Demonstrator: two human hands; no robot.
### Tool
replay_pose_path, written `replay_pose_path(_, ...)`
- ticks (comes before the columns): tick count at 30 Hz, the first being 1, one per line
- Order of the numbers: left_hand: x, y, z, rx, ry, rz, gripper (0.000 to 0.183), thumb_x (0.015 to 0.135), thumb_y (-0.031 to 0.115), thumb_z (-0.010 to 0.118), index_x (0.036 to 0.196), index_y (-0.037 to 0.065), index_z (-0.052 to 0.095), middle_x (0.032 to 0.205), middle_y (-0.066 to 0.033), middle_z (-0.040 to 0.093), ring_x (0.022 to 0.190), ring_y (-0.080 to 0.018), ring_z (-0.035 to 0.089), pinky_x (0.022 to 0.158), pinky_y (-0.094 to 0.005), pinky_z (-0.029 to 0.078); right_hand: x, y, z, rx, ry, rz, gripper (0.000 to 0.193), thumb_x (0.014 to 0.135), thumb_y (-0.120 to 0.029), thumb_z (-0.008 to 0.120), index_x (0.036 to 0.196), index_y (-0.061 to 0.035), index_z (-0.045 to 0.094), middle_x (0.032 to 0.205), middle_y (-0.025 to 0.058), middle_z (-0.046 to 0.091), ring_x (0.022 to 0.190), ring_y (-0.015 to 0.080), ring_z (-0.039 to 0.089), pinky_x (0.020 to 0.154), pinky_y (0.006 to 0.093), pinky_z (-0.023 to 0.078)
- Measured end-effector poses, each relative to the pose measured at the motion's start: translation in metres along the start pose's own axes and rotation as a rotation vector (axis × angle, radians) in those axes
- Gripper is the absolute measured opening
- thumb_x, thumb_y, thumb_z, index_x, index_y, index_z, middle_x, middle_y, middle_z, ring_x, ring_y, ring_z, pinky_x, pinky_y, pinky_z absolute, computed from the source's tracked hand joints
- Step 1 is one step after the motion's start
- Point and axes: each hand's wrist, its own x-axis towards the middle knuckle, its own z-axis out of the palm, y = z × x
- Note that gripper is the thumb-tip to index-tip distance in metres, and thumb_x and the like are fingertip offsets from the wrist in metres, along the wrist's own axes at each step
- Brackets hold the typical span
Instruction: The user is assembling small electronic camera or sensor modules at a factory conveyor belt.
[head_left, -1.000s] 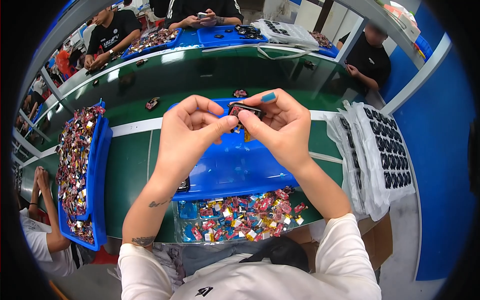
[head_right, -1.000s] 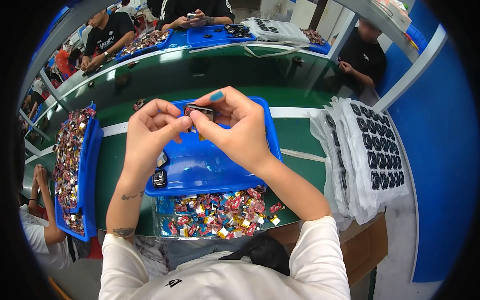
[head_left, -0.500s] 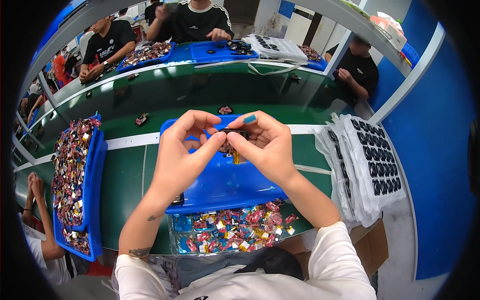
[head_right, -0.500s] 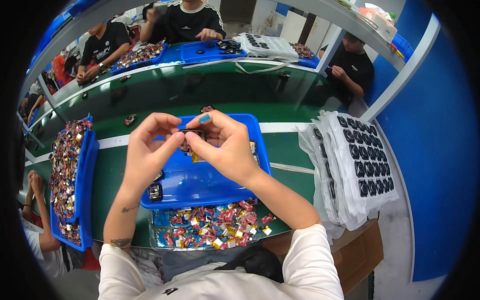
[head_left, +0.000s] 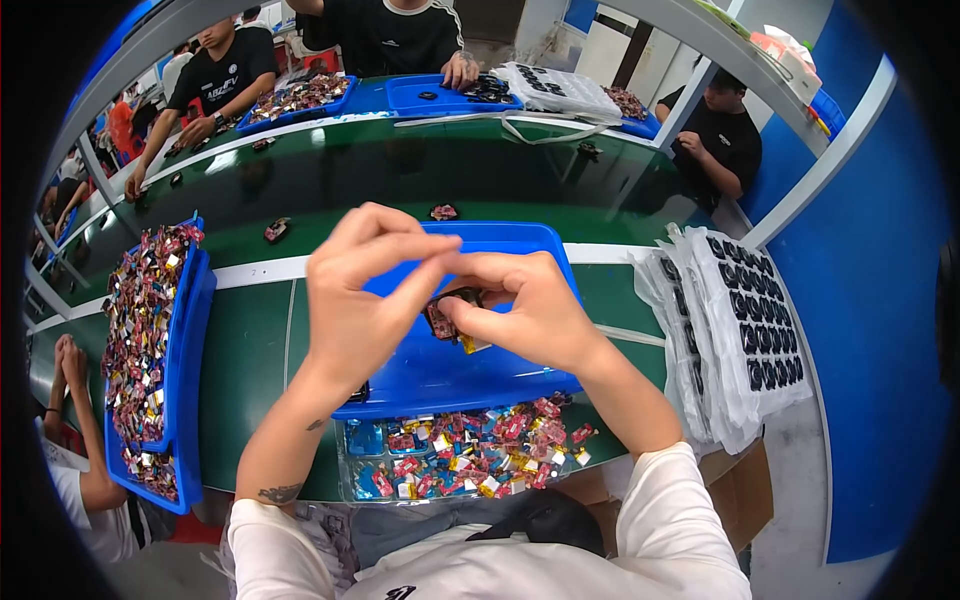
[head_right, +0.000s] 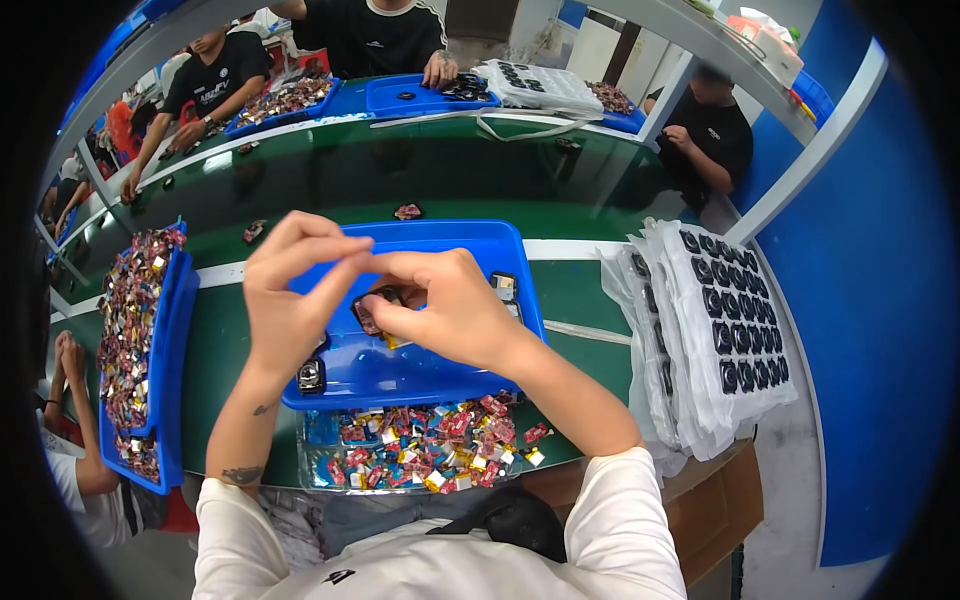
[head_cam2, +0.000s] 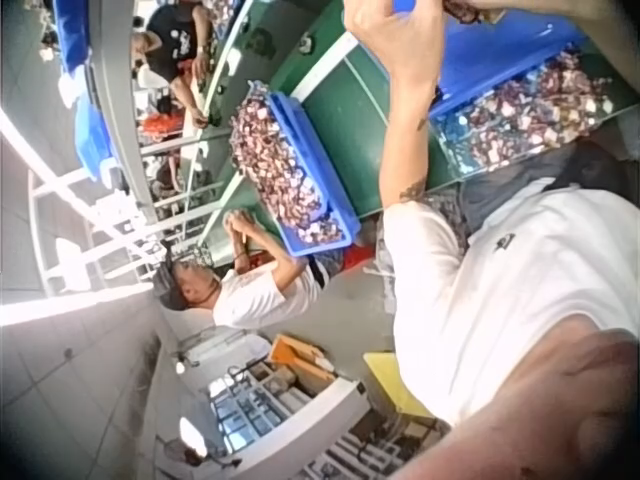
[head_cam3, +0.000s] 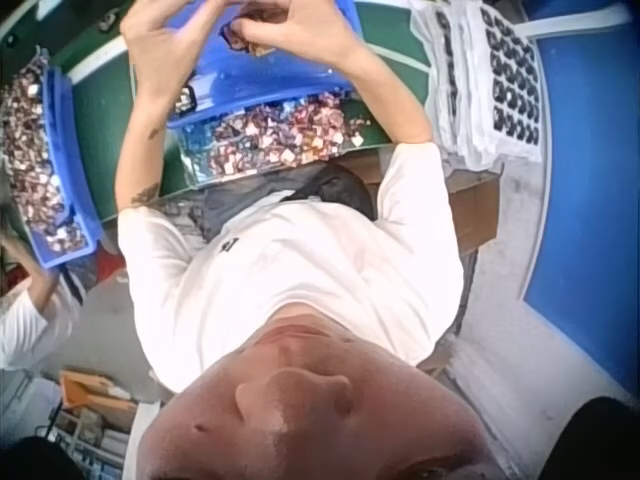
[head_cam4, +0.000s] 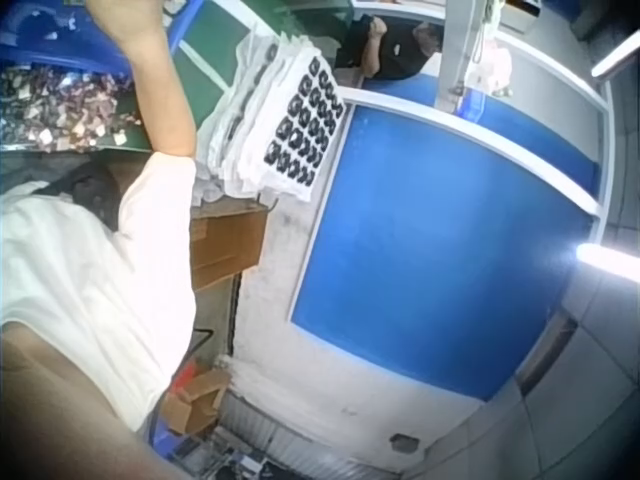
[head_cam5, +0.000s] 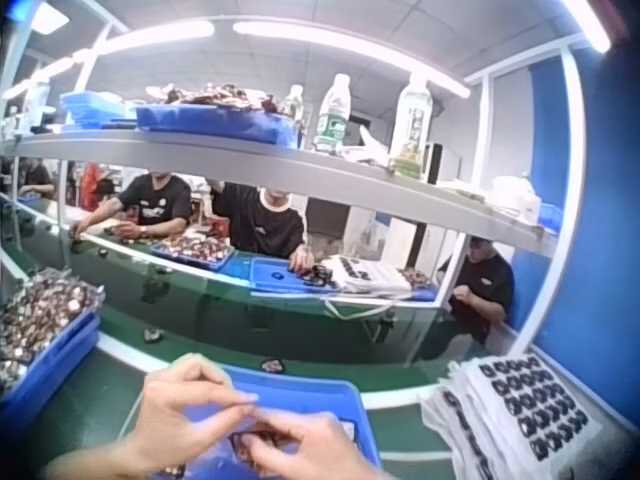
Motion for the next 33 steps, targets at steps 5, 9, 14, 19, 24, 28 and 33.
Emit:
replay_pose_path(5,0.007,0.002,-0.022,0.054,-0.152,-0.119,0.013,0.071,0.001,0.072,0.084,0.002,0.072,0.077,-0.0095,0.063,0.070,-0.0203,0.060,0.063,-0.0304,0.047,0.026,0.021,-0.051,-0.054,0.155,0.068,0.019,0.084,-0.003,0.061,0.100,0.0067,0.065,0.079,0.0127,0.070,0.074,0.0147,0.068,0.066,0.0265,0.054)
replay_pose_path(9,-0.003,-0.006,-0.017,0.243,-0.462,-0.009,0.012,0.076,0.009,0.069,0.084,0.002,0.072,0.080,-0.0112,0.066,0.069,-0.0279,0.059,0.066,-0.0367,0.048,0.046,0.083,-0.126,-0.196,0.482,0.117,0.019,0.085,-0.004,0.061,0.097,0.0112,0.063,0.083,0.0133,0.070,0.076,0.0152,0.067,0.067,0.0247,0.053)
replay_pose_path(14,-0.007,-0.009,-0.004,0.238,-0.528,-0.061,0.008,0.076,0.009,0.068,0.080,0.002,0.071,0.073,-0.0107,0.066,0.071,-0.0270,0.060,0.066,-0.0363,0.048,0.027,0.199,-0.200,-0.217,0.808,0.333,0.018,0.080,-0.013,0.066,0.090,0.0012,0.071,0.081,0.0106,0.070,0.073,0.0155,0.067,0.067,0.0269,0.053)
replay_pose_path(19,-0.018,-0.011,0.001,0.228,-0.577,-0.080,0.007,0.073,0.007,0.068,0.078,0.001,0.070,0.075,-0.0127,0.067,0.073,-0.0294,0.063,0.067,-0.0389,0.049,0.012,0.222,-0.210,-0.782,0.933,0.451,0.020,0.073,-0.021,0.065,0.082,-0.0045,0.072,0.083,0.0138,0.070,0.080,0.0288,0.068,0.077,0.0359,0.051)
replay_pose_path(24,-0.017,-0.015,0.003,0.307,-0.646,-0.106,0.008,0.072,0.006,0.068,0.079,0.002,0.070,0.070,-0.0130,0.066,0.067,-0.0298,0.064,0.064,-0.0388,0.050,0.010,0.209,-0.213,-0.965,0.861,0.424,0.026,0.073,-0.024,0.066,0.090,-0.0047,0.071,0.087,0.0145,0.070,0.086,0.0316,0.067,0.081,0.0379,0.051)
replay_pose_path(28,-0.011,-0.007,0.002,0.366,-0.670,-0.104,0.013,0.068,0.013,0.074,0.070,0.004,0.064,0.066,-0.0124,0.064,0.063,-0.0299,0.063,0.058,-0.0372,0.048,0.011,0.147,-0.177,-0.806,0.707,0.153,0.026,0.076,-0.021,0.067,0.093,-0.0013,0.070,0.090,0.0144,0.070,0.085,0.0241,0.069,0.078,0.0318,0.051)
replay_pose_path(33,-0.022,-0.018,-0.006,0.435,-0.604,-0.005,0.007,0.075,0.008,0.065,0.077,0.002,0.065,0.068,-0.0129,0.064,0.066,-0.0307,0.062,0.060,-0.0400,0.048,-0.027,0.028,-0.036,-0.492,-0.131,0.087,0.007,0.079,-0.006,0.067,0.084,-0.0015,0.068,0.083,0.0042,0.067,0.075,0.0100,0.061,0.067,0.0248,0.048)
